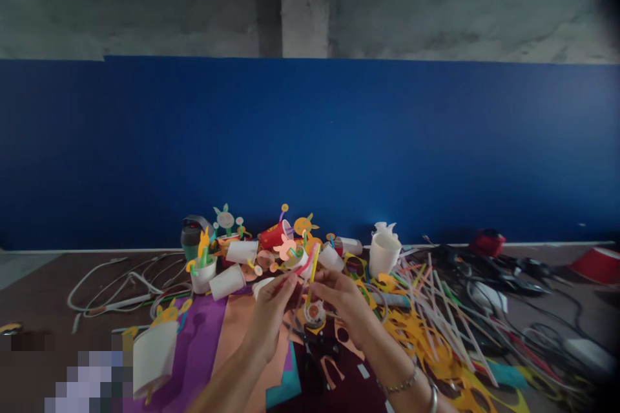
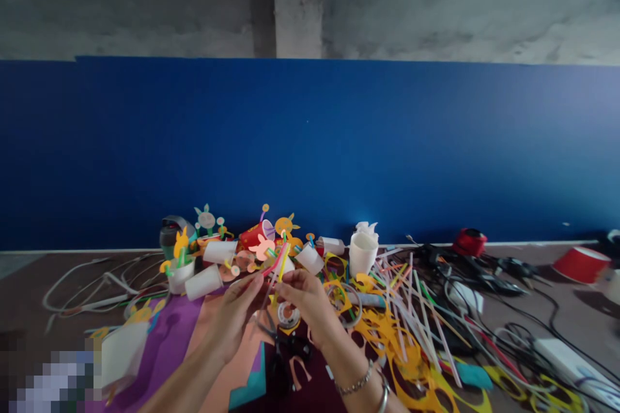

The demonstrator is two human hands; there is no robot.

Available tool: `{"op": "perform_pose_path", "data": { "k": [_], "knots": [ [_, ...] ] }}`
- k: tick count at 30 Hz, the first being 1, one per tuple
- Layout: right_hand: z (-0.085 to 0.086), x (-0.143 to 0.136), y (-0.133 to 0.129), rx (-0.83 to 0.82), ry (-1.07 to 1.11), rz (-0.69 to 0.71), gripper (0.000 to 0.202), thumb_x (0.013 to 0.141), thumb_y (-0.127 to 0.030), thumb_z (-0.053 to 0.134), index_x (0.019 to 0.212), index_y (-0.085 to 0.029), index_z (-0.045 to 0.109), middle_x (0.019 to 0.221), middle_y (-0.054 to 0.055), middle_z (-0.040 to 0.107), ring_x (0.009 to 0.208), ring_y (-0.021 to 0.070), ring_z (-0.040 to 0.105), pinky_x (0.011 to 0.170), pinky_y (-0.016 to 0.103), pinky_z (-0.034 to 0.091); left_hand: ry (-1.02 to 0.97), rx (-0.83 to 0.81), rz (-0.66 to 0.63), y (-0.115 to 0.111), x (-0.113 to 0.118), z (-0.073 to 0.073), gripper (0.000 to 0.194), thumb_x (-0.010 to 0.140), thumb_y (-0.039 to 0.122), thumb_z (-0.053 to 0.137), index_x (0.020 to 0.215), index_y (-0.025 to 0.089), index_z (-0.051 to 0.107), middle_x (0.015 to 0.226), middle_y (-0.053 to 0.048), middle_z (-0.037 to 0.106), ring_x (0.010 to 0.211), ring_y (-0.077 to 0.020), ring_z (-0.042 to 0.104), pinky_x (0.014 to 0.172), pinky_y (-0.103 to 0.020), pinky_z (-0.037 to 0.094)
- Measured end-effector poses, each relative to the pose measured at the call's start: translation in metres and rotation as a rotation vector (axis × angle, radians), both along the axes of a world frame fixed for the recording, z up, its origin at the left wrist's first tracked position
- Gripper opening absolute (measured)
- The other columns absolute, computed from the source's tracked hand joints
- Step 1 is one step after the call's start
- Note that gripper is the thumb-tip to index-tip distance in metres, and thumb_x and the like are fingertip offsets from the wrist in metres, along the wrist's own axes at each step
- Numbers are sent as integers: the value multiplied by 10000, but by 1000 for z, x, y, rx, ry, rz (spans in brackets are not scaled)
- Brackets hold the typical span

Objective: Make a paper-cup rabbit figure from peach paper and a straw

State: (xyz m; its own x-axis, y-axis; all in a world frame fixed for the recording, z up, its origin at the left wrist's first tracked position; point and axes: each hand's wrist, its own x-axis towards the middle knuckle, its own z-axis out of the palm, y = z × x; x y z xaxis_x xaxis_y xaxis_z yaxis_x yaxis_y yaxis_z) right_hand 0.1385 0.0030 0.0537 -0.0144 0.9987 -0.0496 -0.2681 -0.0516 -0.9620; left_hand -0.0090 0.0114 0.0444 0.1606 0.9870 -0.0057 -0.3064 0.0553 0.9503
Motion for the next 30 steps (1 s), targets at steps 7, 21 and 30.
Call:
{"op": "perform_pose_path", "data": {
  "k": [7,21,30],
  "knots": [
    [-3,-1,2,144,-164,-72,158,650,-261,677,723,-153,587,575,-30,552,514,98,470,492,214,347,199,19,-16,7,-13,8,397,706,448,685,990,173,715,936,-78,711,874,-212,618,768,-304,458],
    [-6,5,-3,280,-473,115,139,722,-186,570,822,-160,663,623,-13,590,535,105,461,509,223,347,87,-11,-72,10,-14,5,284,697,432,707,758,158,668,708,-11,640,673,-127,567,675,-236,435],
    [-2,27,5,170,-306,143,166,673,-206,680,829,-156,654,700,-2,624,597,110,540,568,232,407,191,21,-340,10,-20,8,299,703,431,712,727,138,658,635,5,595,587,-96,502,576,-211,366]
  ]
}}
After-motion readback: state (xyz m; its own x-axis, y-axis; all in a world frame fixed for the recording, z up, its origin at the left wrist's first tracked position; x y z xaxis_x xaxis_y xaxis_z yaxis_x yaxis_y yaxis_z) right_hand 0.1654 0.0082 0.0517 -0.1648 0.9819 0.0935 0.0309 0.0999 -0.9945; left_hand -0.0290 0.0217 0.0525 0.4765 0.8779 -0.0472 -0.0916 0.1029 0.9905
